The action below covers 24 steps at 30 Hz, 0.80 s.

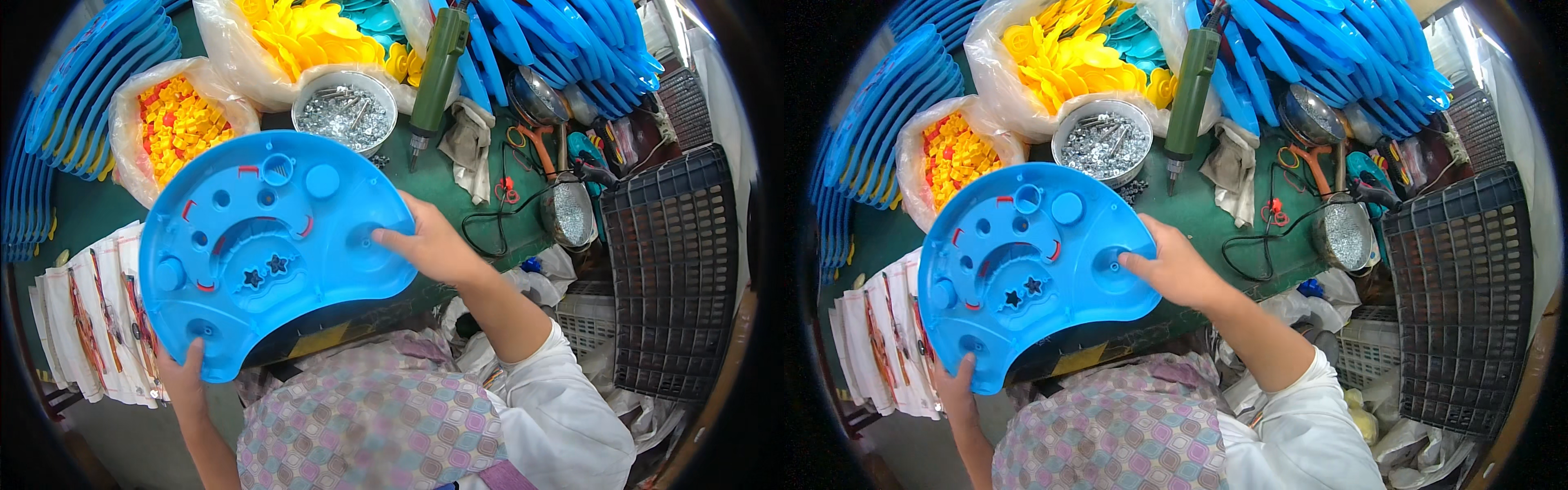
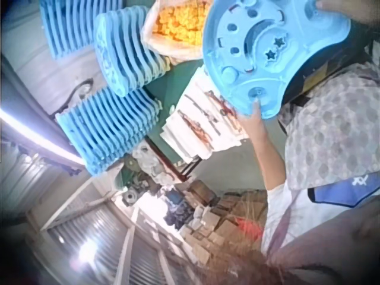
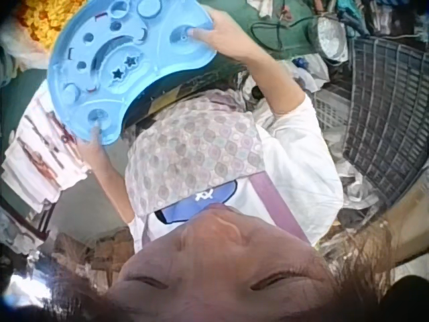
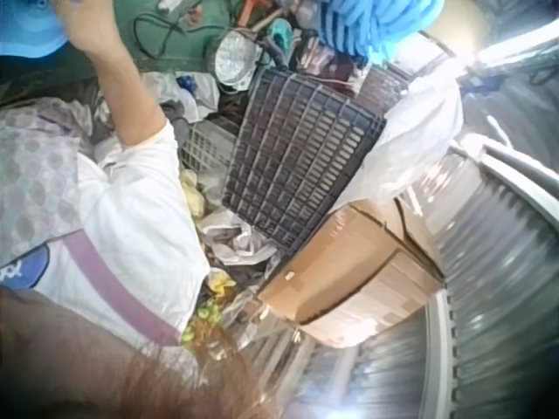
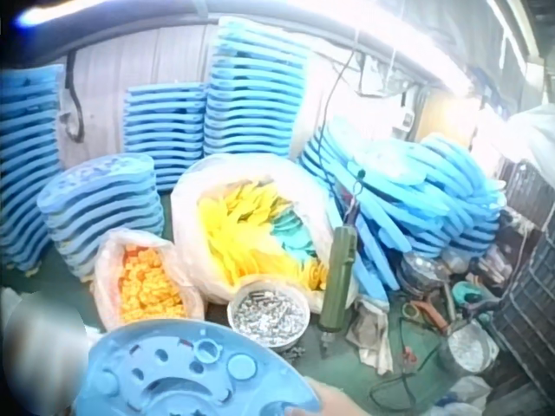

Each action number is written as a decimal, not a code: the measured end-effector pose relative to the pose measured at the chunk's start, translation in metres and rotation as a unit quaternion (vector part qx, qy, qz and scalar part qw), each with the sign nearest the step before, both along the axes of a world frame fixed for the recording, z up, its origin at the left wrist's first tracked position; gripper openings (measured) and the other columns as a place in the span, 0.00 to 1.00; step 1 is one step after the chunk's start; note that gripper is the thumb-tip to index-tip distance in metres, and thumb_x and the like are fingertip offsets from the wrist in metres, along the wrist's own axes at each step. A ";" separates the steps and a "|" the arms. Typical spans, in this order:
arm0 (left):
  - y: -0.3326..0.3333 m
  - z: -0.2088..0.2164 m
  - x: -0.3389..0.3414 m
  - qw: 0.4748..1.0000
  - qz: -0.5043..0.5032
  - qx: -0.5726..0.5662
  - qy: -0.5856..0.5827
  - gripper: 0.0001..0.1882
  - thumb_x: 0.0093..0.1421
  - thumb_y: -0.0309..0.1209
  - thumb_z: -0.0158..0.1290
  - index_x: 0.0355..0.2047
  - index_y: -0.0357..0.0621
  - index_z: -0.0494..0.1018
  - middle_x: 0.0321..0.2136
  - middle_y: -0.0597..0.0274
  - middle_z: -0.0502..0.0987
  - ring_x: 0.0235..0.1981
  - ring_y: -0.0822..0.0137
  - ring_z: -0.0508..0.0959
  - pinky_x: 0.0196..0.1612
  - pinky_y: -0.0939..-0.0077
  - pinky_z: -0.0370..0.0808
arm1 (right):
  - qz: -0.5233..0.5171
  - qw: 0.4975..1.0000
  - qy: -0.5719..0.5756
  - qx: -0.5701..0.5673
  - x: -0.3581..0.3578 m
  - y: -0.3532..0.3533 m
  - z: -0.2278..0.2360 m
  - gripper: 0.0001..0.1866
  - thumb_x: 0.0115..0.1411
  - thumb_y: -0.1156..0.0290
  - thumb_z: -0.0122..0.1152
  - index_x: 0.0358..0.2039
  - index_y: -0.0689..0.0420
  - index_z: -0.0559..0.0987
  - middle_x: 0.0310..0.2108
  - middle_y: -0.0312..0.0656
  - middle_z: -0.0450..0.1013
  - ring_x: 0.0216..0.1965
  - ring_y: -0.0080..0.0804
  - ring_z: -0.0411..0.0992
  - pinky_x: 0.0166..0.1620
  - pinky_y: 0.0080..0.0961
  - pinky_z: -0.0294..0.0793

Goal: The person assembles small plastic toys by placing star-shaped pieces into a blue plastic tray and using a green electric screwdriver to fasten screws. The person repeatedly picks up components, aligns them in the tray, and drives screws to secure the parts.

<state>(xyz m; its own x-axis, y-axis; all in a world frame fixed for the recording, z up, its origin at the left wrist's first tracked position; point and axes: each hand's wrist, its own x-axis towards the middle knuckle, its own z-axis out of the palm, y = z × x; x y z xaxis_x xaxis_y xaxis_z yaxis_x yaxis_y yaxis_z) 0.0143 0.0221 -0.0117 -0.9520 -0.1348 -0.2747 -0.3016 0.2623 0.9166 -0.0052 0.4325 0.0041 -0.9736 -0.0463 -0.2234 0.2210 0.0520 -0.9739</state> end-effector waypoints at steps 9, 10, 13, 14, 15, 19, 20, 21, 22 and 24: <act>0.014 -0.016 -0.006 0.963 -0.055 -0.255 0.074 0.30 0.57 0.29 0.62 0.57 0.30 0.65 0.50 0.44 0.70 0.54 0.47 0.71 0.61 0.56 0.66 | -0.025 0.979 0.011 0.204 0.003 0.001 -0.018 0.22 0.60 0.74 0.66 0.53 0.63 0.71 0.42 0.52 0.80 0.43 0.39 0.81 0.48 0.36 0.79; 0.016 -0.015 -0.006 0.959 -0.054 -0.267 0.076 0.30 0.57 0.29 0.62 0.57 0.30 0.65 0.50 0.44 0.70 0.53 0.47 0.71 0.61 0.56 0.66 | -0.021 0.978 0.001 0.209 0.001 0.003 -0.017 0.22 0.60 0.74 0.66 0.53 0.63 0.71 0.43 0.52 0.80 0.43 0.39 0.81 0.48 0.36 0.79; 0.019 -0.010 -0.007 0.955 -0.053 -0.283 0.068 0.31 0.57 0.29 0.62 0.58 0.30 0.65 0.51 0.44 0.71 0.53 0.47 0.72 0.60 0.56 0.67 | -0.024 0.975 0.012 0.222 -0.002 0.001 -0.024 0.23 0.60 0.72 0.66 0.54 0.63 0.71 0.43 0.52 0.80 0.43 0.39 0.81 0.48 0.36 0.79; 0.017 -0.007 -0.006 0.955 -0.049 -0.286 0.061 0.31 0.57 0.29 0.62 0.59 0.30 0.65 0.51 0.43 0.71 0.53 0.47 0.73 0.60 0.55 0.67 | -0.027 0.969 0.020 0.243 -0.002 -0.001 -0.023 0.23 0.60 0.72 0.67 0.54 0.63 0.71 0.43 0.52 0.80 0.43 0.39 0.81 0.48 0.36 0.79; 0.015 -0.007 -0.005 0.964 -0.034 -0.249 0.083 0.31 0.58 0.29 0.61 0.60 0.31 0.65 0.51 0.44 0.73 0.53 0.49 0.74 0.59 0.57 0.69 | -0.023 0.965 0.031 0.258 -0.002 -0.006 -0.022 0.24 0.60 0.72 0.67 0.55 0.63 0.72 0.44 0.53 0.80 0.43 0.40 0.81 0.48 0.36 0.79; 0.011 -0.012 -0.012 0.945 -0.030 -0.299 0.132 0.30 0.58 0.29 0.61 0.60 0.32 0.66 0.51 0.45 0.76 0.53 0.55 0.77 0.57 0.61 0.72 | -0.020 0.967 0.071 0.246 0.001 -0.009 -0.024 0.26 0.59 0.72 0.68 0.57 0.62 0.71 0.44 0.56 0.80 0.44 0.47 0.81 0.48 0.39 0.79; 0.015 -0.007 -0.019 0.958 -0.042 -0.266 0.100 0.30 0.58 0.28 0.61 0.60 0.33 0.66 0.51 0.45 0.76 0.52 0.54 0.77 0.57 0.61 0.72 | -0.027 0.966 0.072 0.246 0.003 -0.006 -0.028 0.27 0.59 0.73 0.68 0.58 0.62 0.71 0.45 0.56 0.80 0.45 0.45 0.81 0.49 0.38 0.79; 0.019 0.001 -0.023 0.969 -0.050 -0.231 0.066 0.30 0.57 0.27 0.62 0.59 0.33 0.66 0.51 0.44 0.76 0.52 0.54 0.78 0.56 0.60 0.73 | -0.030 0.967 0.072 0.244 0.004 -0.004 -0.029 0.28 0.59 0.73 0.67 0.59 0.62 0.70 0.45 0.55 0.80 0.45 0.45 0.81 0.49 0.38 0.79; 0.023 0.007 -0.025 0.970 -0.037 -0.231 0.059 0.29 0.57 0.27 0.62 0.58 0.33 0.67 0.49 0.42 0.77 0.50 0.50 0.79 0.55 0.58 0.74 | -0.034 0.966 0.070 0.245 0.005 -0.004 -0.029 0.28 0.59 0.74 0.67 0.60 0.62 0.70 0.46 0.54 0.80 0.46 0.44 0.81 0.50 0.37 0.79; 0.030 0.010 -0.025 0.976 -0.017 -0.211 0.048 0.28 0.56 0.27 0.64 0.55 0.32 0.68 0.45 0.39 0.79 0.45 0.43 0.81 0.53 0.55 0.75 | -0.026 0.973 0.043 0.226 0.003 -0.006 -0.021 0.31 0.59 0.75 0.66 0.63 0.61 0.68 0.50 0.54 0.78 0.50 0.43 0.80 0.53 0.37 0.77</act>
<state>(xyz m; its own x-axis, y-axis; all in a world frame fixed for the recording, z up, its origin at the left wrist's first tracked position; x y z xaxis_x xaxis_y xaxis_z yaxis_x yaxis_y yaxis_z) -0.0109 0.0525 -0.0020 -0.9765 -0.1849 -0.1104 -0.2041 0.6307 0.7487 -0.0020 0.4267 -0.0168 -0.9879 0.0873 -0.1278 0.1540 0.4707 -0.8688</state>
